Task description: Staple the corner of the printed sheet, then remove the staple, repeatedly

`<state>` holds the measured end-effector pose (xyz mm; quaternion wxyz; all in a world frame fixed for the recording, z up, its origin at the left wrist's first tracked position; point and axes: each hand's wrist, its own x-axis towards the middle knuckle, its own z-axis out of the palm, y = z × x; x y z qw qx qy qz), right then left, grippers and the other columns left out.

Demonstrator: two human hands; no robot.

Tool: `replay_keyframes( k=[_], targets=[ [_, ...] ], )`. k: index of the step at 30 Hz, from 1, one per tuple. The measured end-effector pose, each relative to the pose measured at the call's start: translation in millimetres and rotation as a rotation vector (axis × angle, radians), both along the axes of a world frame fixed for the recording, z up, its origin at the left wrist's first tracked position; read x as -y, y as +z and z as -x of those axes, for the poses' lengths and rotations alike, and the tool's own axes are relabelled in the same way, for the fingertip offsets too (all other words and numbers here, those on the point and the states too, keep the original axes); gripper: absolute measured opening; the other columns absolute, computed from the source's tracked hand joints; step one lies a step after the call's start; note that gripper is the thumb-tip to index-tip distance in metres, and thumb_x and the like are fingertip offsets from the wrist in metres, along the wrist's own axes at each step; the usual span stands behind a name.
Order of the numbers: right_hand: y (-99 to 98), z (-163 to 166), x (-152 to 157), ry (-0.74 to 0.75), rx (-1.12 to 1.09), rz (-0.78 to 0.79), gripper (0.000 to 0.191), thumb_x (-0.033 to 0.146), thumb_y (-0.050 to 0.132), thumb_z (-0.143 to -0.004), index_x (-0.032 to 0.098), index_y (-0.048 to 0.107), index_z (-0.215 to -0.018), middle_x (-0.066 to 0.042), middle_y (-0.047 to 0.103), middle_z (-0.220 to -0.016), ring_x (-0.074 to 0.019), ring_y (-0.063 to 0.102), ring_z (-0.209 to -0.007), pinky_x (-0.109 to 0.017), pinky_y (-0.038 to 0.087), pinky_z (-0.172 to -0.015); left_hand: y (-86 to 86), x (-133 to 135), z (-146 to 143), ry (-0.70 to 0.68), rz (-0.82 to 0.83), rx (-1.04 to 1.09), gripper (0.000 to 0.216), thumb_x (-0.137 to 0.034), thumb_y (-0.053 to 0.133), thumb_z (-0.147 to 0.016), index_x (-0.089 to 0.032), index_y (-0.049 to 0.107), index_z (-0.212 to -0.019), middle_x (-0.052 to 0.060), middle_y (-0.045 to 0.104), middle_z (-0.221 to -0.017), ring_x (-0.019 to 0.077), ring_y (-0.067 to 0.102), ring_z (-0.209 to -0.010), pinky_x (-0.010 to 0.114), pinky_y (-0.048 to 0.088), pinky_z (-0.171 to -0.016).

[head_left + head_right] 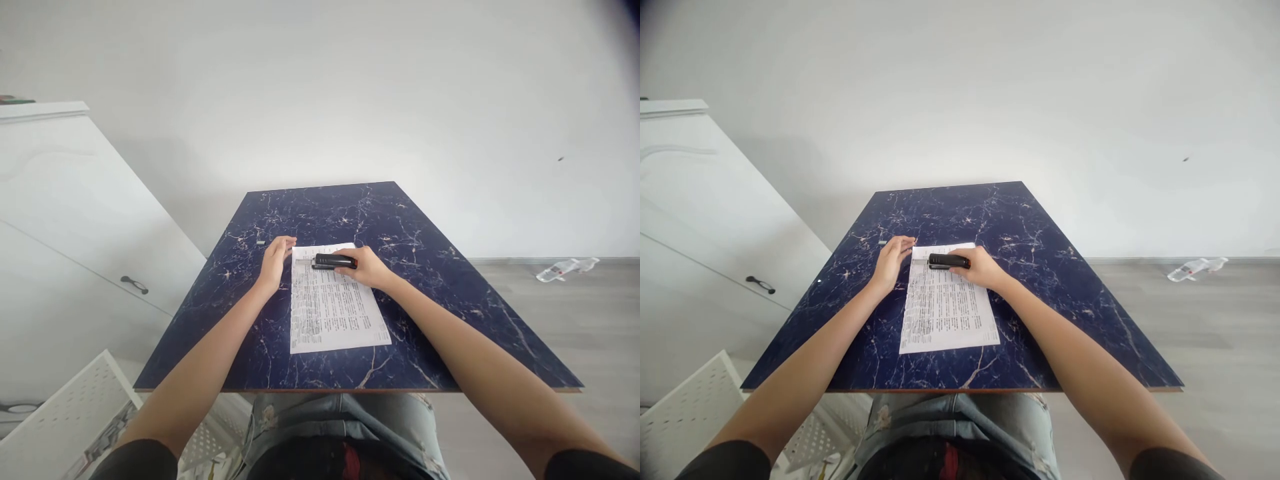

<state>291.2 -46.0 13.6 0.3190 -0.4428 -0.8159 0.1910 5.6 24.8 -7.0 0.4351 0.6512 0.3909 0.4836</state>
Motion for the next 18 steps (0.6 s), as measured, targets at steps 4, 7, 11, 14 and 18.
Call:
replay_keyframes(
  k=[4, 7, 11, 14, 18],
  targets=[
    [0.5, 5.1, 5.5, 0.013, 0.204, -0.390, 0.049, 0.010, 0.043, -0.106, 0.025, 0.071, -0.144, -0.009, 0.069, -0.150, -0.0335, 0.058, -0.146, -0.063, 0.048, -0.118, 1.4, 9.6, -11.1, -0.207, 0.392, 0.295, 0.043, -0.060, 0.061, -0.105, -0.019, 0.069, -0.114, 0.018, 0.075, -0.131, 0.0303, 0.074, -0.124, 0.048, 0.059, -0.112],
    [3.7, 8.9, 7.9, 0.056, 0.315, -0.471, 0.050, 0.009, 0.042, -0.110, 0.026, 0.064, -0.151, -0.009, 0.065, -0.156, -0.0344, 0.054, -0.151, -0.065, 0.047, -0.119, 0.9, 13.3, -15.4, -0.220, 0.494, 0.419, 0.023, -0.032, 0.079, -0.097, -0.017, 0.071, -0.113, 0.013, 0.079, -0.122, 0.0252, 0.076, -0.120, 0.043, 0.056, -0.119],
    [6.2, 15.5, 11.4, 0.106, 0.381, -0.476, 0.049, 0.010, 0.042, -0.112, 0.026, 0.062, -0.153, -0.008, 0.065, -0.155, -0.0340, 0.053, -0.151, -0.064, 0.049, -0.118, -0.7, 13.4, -16.2, -0.150, 0.489, 0.409, 0.016, -0.018, 0.081, -0.094, -0.015, 0.075, -0.108, 0.010, 0.081, -0.113, 0.0199, 0.079, -0.110, 0.040, 0.054, -0.121],
    [7.3, 19.4, 13.8, 0.084, 0.387, -0.480, 0.048, 0.009, 0.040, -0.112, 0.024, 0.064, -0.150, -0.008, 0.067, -0.154, -0.0348, 0.053, -0.150, -0.063, 0.049, -0.117, -2.1, 12.6, -16.5, -0.130, 0.482, 0.367, 0.012, -0.017, 0.081, -0.092, -0.013, 0.078, -0.103, 0.011, 0.081, -0.113, 0.0205, 0.079, -0.109, 0.040, 0.055, -0.120],
    [9.0, 23.2, 14.3, 0.011, 0.282, -0.471, 0.049, 0.007, 0.041, -0.108, 0.025, 0.069, -0.145, -0.008, 0.069, -0.150, -0.0355, 0.054, -0.148, -0.065, 0.047, -0.117, -2.4, 12.9, -15.6, -0.078, 0.442, 0.309, 0.015, -0.020, 0.085, -0.088, -0.011, 0.080, -0.098, 0.015, 0.082, -0.110, 0.0232, 0.080, -0.105, 0.041, 0.060, -0.112]
  ],
)
